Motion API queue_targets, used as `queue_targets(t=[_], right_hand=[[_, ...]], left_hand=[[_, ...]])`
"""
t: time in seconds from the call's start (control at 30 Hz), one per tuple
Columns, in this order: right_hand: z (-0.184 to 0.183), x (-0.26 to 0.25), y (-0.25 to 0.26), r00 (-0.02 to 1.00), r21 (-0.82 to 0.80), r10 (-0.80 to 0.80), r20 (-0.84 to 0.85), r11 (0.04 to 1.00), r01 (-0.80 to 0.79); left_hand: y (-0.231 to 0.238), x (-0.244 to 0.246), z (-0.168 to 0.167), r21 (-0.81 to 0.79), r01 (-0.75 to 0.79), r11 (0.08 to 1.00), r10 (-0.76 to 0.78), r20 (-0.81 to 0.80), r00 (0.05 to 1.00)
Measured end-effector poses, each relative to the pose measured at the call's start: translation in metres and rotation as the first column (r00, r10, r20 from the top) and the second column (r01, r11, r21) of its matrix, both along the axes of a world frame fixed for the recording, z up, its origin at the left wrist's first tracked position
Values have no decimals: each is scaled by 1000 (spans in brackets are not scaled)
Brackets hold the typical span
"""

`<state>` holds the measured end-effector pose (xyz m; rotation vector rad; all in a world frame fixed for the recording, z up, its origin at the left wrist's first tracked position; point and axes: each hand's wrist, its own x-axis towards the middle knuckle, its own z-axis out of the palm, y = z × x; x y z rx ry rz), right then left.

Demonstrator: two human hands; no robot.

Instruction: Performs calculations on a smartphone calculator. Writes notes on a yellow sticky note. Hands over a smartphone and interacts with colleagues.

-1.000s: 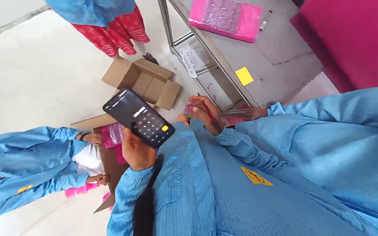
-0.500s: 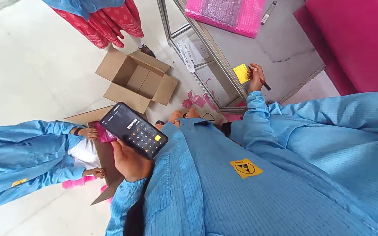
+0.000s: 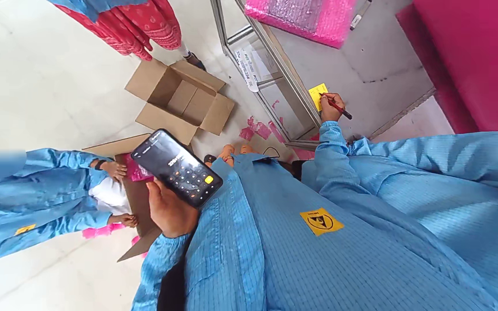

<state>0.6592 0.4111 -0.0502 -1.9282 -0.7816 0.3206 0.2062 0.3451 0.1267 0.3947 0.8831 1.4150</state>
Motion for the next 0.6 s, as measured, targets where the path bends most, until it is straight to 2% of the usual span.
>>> queue_targets(t=[0.1,0.2,0.33,0.37,0.43,0.5,0.6], right_hand=[[0,4,-1,999,1,50,-15,999,-50],[15,-5,0,982,152,56,-180,988,-28],[86,-61,21,935,257,6,-356,962,92],[105,-83,24,920,277,81,-382,960,31],[135,-129,23,855,323,372,-362,910,-259],[159,-176,16,669,320,664,-333,747,-582],[177,-238,-5,394,318,833,-388,522,-791]], left_hand=[[2,1,2,25,40,999,-40,19,999],[5,6,12,12,47,999,-47,22,999],[12,13,14,50,63,997,-62,-8,998],[12,14,13,66,79,995,-79,-6,997],[14,17,15,80,102,992,-102,-6,995],[13,18,14,102,117,988,-119,16,993],[10,18,12,122,145,982,-150,32,988]])
